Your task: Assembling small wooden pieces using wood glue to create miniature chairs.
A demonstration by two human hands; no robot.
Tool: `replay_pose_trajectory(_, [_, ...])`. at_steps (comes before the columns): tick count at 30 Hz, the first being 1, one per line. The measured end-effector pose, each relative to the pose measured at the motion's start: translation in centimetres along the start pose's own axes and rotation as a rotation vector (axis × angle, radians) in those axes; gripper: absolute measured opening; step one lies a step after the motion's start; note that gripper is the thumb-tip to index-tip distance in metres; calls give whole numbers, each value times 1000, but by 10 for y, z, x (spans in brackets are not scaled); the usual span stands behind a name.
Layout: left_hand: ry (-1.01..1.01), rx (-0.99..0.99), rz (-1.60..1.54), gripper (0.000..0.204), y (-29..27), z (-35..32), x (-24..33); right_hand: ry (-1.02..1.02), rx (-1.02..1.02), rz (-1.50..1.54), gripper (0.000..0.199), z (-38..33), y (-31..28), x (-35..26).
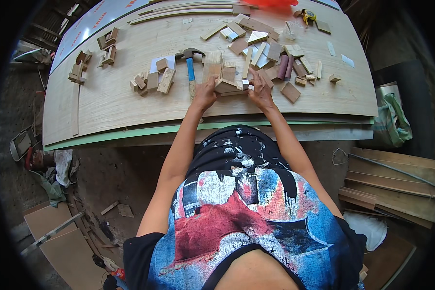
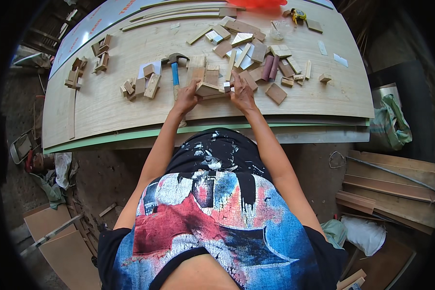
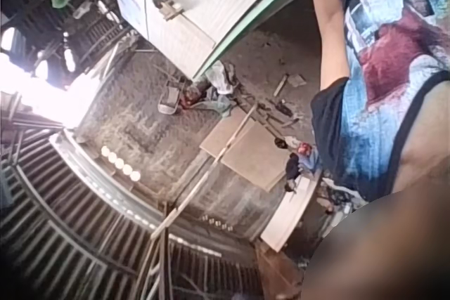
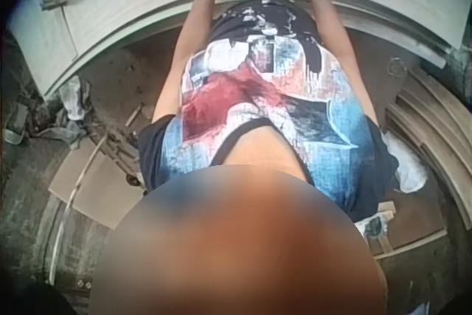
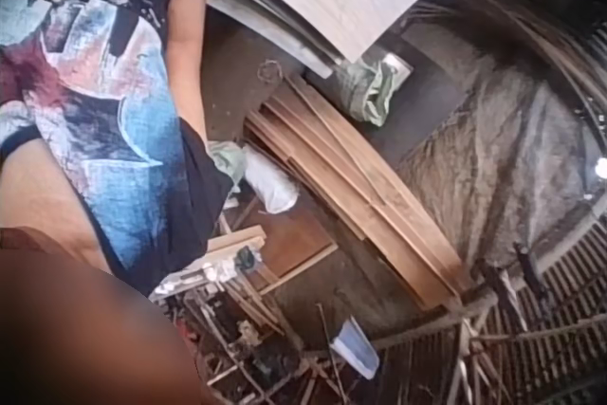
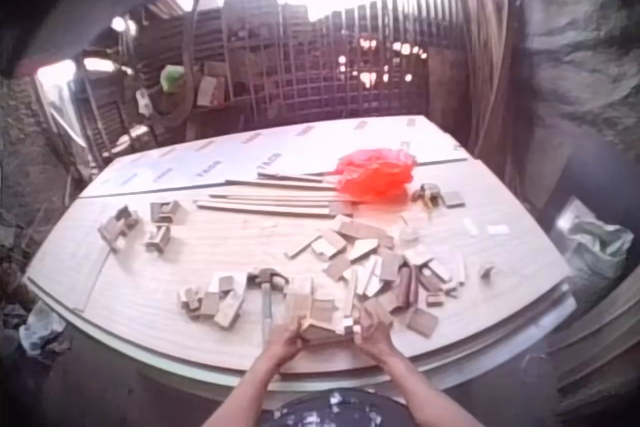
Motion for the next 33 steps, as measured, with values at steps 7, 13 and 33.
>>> replay_pose_trajectory(7, [-10, 1, -14, 52, -4, 0, 4, 9, -19, -9, 69, 0, -1, 1])
replay_pose_trajectory(13, [-115, -86, -241, 51, -1, 2, 0, 112, -138, 49, 75, 2, -14, -1])
replay_pose_trajectory(33, [-386, -306, -920, 57, -16, 5, 12, 548, -85, 838, 65, -3, -22, 11])
Point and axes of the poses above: each hand's wrist, its own z-axis towards the middle knuckle, its own y-axis out of the palm, x = y × z, the point moved 2 cm from there along z, towards the middle knuckle, and after that the axes turned 4 degrees about z, right-handed, at the moved point
